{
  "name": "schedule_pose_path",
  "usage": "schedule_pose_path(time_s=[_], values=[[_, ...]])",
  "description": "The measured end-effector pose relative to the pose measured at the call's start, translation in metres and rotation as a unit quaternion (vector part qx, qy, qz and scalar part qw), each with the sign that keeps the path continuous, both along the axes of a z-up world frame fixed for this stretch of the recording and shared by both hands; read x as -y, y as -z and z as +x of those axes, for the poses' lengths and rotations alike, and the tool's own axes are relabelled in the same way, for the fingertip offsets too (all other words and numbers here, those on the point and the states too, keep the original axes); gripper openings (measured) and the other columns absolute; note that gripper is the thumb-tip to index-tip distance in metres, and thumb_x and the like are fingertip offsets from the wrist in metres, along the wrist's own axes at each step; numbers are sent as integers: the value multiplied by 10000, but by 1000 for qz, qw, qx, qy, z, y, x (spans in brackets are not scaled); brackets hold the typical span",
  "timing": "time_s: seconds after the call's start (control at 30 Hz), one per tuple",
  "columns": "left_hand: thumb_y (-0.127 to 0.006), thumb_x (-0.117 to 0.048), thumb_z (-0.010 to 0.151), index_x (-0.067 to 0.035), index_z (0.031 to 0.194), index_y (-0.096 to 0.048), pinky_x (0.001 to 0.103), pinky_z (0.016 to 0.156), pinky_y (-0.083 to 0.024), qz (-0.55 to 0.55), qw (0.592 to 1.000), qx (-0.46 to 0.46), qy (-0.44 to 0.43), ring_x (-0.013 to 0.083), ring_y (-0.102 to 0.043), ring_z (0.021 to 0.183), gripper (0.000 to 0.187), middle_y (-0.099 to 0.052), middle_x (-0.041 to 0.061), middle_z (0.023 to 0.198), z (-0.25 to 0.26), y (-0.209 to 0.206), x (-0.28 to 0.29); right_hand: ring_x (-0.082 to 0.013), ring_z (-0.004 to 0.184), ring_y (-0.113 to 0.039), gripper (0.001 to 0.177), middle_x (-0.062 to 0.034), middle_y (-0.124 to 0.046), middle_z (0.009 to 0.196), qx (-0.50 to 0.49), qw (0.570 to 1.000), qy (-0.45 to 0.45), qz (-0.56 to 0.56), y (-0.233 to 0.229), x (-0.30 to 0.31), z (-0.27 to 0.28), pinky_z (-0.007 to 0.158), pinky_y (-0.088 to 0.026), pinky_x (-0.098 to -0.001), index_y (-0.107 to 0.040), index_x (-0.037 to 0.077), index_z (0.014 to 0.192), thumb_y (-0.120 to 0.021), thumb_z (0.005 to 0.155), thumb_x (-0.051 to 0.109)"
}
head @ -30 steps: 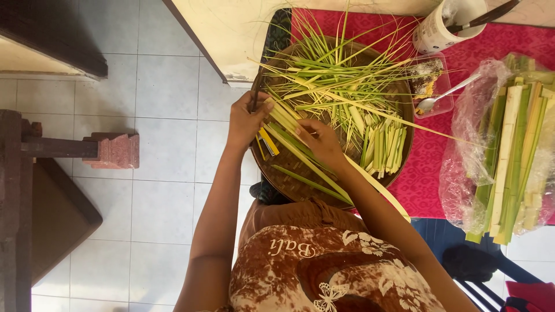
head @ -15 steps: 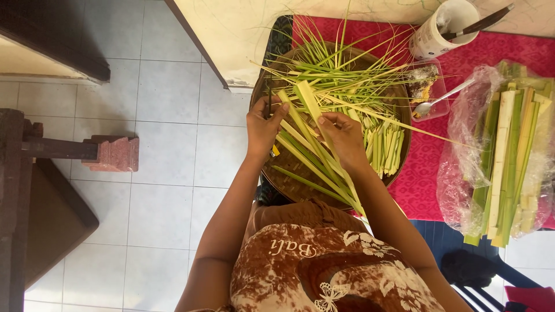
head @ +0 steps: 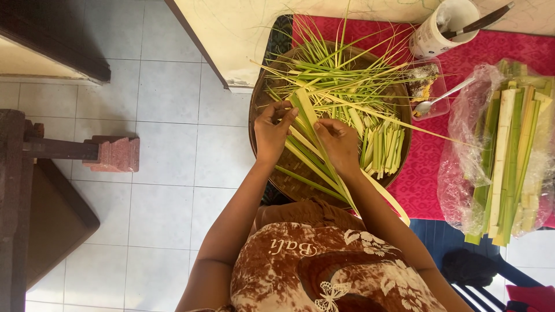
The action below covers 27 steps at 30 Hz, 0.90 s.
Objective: Preparing and stripping palm leaves using a small knife.
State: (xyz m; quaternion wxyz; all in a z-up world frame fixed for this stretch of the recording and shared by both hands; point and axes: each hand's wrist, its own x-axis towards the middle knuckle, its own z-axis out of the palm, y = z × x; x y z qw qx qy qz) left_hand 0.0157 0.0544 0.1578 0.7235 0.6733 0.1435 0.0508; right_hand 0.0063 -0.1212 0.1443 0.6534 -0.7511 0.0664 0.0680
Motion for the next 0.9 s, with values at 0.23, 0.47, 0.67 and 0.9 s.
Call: schedule_pose_path(time_s=[0.23, 0.47, 0.67, 0.9], values=[[-789, -177, 913, 2, 1115, -717, 213, 515, -517, 9, 1000, 6, -19, 35, -625, 653, 279, -757, 45, 880, 2, 11, 3, -73, 770, -670, 229, -67, -766, 912, 3, 1000, 0, -31, -3, -1, -2, 709, -535, -215, -752, -23, 1096, -716, 965, 161], [-788, -144, 913, -7, 1096, -697, 208, 511, -502, -38, 999, 16, 26, 35, -646, 694, 247, -762, 50, 899, 2, 21, -2, -94, 806, -673, 224, -54, -754, 936, -4, 1000, -9, -6, 14, 18, 7, 746, -540, -239, -724, -25, 1118, -690, 987, 154], [-798, -146, 910, 5, 1105, -711, 204, 522, -515, -31, 999, 9, 26, 44, -657, 708, 262, -764, 59, 915, 4, 23, -2, -115, 833, -677, 253, -56, -748, 954, -35, 993, -115, 4, 0, 14, 3, 768, -546, -269, -685, -2, 1154, -618, 1024, 205], [-793, -118, 908, 13, 1100, -718, 206, 541, -529, -54, 998, 21, 14, 39, -663, 722, 243, -758, 53, 943, 1, 26, 0, -104, 866, -653, 320, -54, -742, 970, -15, 979, -202, -36, 3, 11, 0, 789, -532, -284, -687, 39, 1262, -589, 1038, 245]])
